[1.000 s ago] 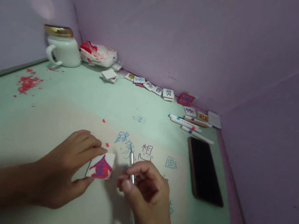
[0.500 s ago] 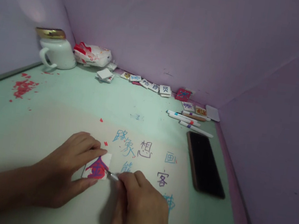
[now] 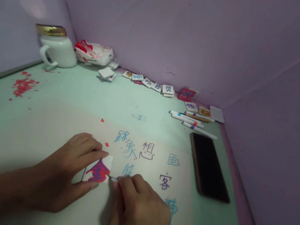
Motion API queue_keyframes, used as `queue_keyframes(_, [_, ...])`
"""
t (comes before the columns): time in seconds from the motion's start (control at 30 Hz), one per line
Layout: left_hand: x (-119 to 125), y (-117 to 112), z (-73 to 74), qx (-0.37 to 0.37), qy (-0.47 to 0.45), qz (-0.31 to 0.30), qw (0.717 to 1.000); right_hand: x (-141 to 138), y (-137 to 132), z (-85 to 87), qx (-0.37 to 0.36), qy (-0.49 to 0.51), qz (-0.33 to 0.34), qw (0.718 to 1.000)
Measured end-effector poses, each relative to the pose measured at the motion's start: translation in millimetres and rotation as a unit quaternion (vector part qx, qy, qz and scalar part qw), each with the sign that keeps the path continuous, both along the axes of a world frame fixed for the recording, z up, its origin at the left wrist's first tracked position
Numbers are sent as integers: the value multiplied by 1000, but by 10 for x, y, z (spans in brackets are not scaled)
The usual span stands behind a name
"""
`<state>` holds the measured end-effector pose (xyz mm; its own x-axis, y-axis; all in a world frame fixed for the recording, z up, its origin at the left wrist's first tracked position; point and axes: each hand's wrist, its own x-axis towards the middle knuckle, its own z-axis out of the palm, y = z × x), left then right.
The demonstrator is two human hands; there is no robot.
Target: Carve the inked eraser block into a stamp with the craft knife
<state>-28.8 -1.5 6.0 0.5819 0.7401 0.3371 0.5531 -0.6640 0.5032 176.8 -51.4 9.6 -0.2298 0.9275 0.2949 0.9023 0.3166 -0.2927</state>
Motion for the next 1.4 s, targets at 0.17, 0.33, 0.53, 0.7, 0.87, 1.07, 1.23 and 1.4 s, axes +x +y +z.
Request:
queue_keyframes(0.17, [2, 7, -8, -1, -4, -2, 1000, 11, 14, 8, 9, -35, 22, 999])
queue_keyframes(0.33, [4, 0, -37, 15, -8, 6, 1000, 63, 50, 12, -38, -11, 63, 997])
queue_keyframes(0.53, [7, -7, -56, 28, -18, 15, 999, 48, 68, 41, -108, 34, 42, 993])
queue_keyframes(0.7, [6, -10, -58, 24, -26, 16, 999, 48, 84, 67, -127, 43, 53, 989])
queue_keyframes(0.87, [5, -6, -72, 26, -31, 11, 999, 54, 47, 59, -93, -3, 34, 995])
queue_keyframes(1.07, [-1, -5, -67, 32, -27, 4, 999, -23, -47, 25, -28, -69, -1, 997])
queue_keyframes(1.23, [-4, -18, -47, 28, -19, 5, 999, -52, -48, 20, -25, -14, -8, 1000])
queue_keyframes(1.4, [2, -21, -47, 27, -20, 7, 999, -21, 8, 22, -18, -10, 5, 1000])
